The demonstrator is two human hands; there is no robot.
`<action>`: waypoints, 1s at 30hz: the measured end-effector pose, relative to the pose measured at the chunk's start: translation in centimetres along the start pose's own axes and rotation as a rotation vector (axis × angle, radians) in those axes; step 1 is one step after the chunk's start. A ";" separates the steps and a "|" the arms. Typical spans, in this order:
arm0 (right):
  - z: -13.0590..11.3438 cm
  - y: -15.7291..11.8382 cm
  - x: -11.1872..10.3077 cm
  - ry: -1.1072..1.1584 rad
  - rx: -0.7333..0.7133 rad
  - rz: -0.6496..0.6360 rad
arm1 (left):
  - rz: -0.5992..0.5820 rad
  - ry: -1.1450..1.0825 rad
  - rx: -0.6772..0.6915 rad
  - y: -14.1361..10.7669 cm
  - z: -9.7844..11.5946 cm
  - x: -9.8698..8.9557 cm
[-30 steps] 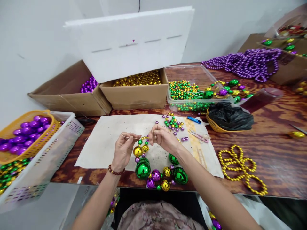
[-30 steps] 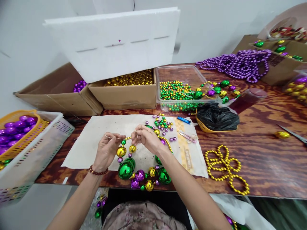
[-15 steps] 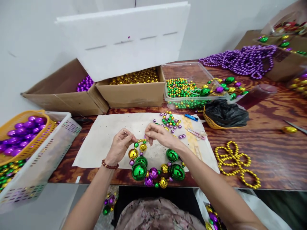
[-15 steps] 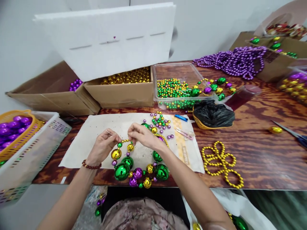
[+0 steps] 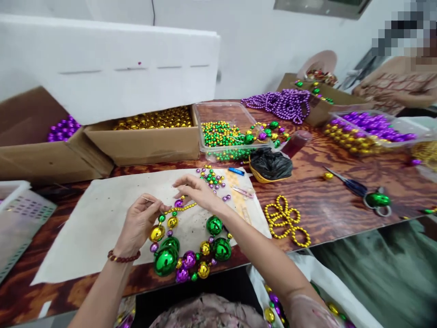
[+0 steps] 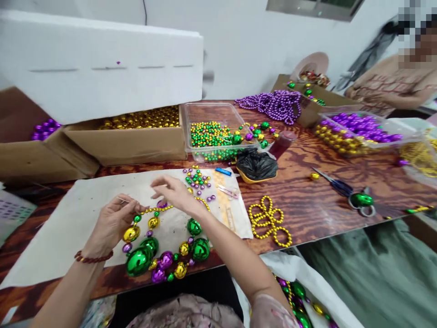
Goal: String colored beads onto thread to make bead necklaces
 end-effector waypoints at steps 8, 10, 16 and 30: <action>7.1 -10.7 -16.7 -1.017 0.365 0.123 | 0.085 -0.022 -0.087 0.7 -1.1 0.0; 8.2 -11.6 -17.4 -1.074 0.366 0.092 | 0.086 -0.010 -0.084 0.7 -1.2 0.1; 10.9 -11.5 -16.8 -1.119 0.320 0.052 | 0.127 -0.026 -0.117 0.5 -1.6 -0.4; 10.5 -13.1 -19.5 -0.890 0.090 0.338 | 0.042 -0.180 -0.074 1.1 -2.6 -0.7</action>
Point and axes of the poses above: each hand's wrist, its own y-axis towards the middle knuckle, its own x-axis out of the palm, z = x × y, the point moved 9 cm from there along y, towards the middle knuckle, and after that the axes turned 8 degrees about -x, right-handed, at the moved point
